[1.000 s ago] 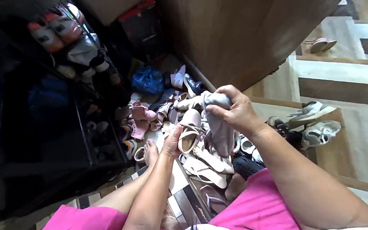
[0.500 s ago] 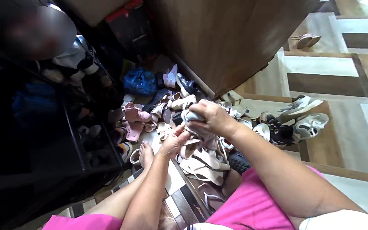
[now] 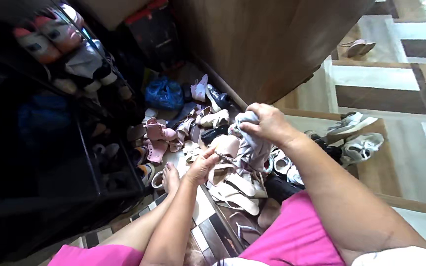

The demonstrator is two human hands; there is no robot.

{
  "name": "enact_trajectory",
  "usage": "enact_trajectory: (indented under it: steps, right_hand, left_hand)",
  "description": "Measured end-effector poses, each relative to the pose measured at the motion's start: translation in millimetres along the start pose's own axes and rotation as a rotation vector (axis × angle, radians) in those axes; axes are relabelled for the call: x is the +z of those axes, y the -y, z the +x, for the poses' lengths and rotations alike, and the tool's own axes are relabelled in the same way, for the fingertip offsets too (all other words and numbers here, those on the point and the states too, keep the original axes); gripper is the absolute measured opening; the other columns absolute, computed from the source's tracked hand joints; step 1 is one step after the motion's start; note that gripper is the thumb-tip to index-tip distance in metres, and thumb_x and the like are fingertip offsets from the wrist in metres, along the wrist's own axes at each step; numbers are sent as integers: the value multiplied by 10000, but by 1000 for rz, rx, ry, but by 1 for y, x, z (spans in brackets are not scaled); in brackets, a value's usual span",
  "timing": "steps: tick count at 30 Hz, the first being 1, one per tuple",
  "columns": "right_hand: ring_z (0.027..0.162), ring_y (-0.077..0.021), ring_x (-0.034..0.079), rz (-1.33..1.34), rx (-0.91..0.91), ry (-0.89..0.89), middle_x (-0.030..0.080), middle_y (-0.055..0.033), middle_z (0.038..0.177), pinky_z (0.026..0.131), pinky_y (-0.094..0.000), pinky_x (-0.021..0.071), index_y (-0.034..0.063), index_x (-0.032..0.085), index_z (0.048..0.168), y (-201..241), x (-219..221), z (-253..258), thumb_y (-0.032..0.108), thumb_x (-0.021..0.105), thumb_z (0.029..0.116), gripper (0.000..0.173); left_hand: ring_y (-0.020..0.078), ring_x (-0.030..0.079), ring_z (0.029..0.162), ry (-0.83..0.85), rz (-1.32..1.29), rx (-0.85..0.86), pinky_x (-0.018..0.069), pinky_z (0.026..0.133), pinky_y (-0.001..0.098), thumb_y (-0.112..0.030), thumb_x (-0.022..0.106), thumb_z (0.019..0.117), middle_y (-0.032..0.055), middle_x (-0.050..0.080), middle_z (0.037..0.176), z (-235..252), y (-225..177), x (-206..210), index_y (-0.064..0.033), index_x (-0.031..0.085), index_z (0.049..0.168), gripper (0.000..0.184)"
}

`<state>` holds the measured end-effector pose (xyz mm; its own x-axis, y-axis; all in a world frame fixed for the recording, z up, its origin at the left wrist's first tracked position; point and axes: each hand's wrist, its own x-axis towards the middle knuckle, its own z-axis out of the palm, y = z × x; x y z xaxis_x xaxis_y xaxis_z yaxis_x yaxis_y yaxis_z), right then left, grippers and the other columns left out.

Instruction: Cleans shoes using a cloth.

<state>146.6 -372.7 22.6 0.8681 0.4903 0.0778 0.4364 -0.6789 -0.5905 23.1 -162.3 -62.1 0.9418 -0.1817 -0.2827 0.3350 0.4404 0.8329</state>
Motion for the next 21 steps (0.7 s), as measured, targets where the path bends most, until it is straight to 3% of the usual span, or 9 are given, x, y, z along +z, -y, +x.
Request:
enact_trajectory:
  steps: [4, 7, 10, 13, 17, 21]
  right_hand:
    - [1015, -430, 668, 54, 7, -130, 668, -277, 1097, 884, -614, 516, -47, 657, 1177, 9, -7, -6, 270, 780, 909, 433]
    - [1023, -364, 673, 217, -12, -11, 684, -240, 1101, 923, -569, 520, -30, 657, 1196, 14, 4, -8, 231, 791, 899, 417]
    - [1021, -358, 668, 227, 99, 226, 682, -239, 1087, 925, -573, 507, -18, 629, 1227, 13, 8, -4, 242, 758, 944, 405]
    - [1065, -440, 656, 88, 189, 183, 674, -284, 1104, 937, -632, 491, -42, 621, 1236, 8, 3, 1, 278, 749, 951, 447]
    - [1056, -444, 659, 68, 140, 17, 666, -288, 1111, 929, -625, 501, -58, 629, 1220, 13, 2, -4, 274, 765, 935, 458]
    - [1009, -412, 673, 97, -18, -5, 671, -262, 1092, 891, -604, 524, -48, 648, 1187, 17, 19, -9, 270, 783, 913, 441]
  left_hand:
    - [97, 724, 827, -55, -116, -36, 612, 792, 297, -349, 719, 897, 7, 745, 920, -1, 6, -1, -86, 557, 1282, 494]
    - [104, 725, 831, -71, -169, -56, 615, 786, 301, -366, 668, 933, 15, 743, 926, -2, 8, 4, -89, 536, 1294, 474]
    - [121, 719, 834, -92, -172, -59, 611, 789, 316, -285, 486, 1036, 31, 733, 932, -2, 6, 11, -80, 535, 1274, 318]
    - [135, 719, 839, -140, -126, -64, 611, 795, 329, -223, 388, 1083, 49, 730, 941, 1, 4, 12, -85, 546, 1291, 296]
    - [134, 706, 868, -139, -64, -51, 600, 817, 331, -159, 418, 1081, 52, 714, 1002, 7, 8, 11, -95, 511, 1391, 329]
    - [123, 696, 916, -119, -5, -21, 587, 862, 332, -113, 460, 1065, 59, 711, 1062, 8, 9, 14, -62, 501, 1427, 368]
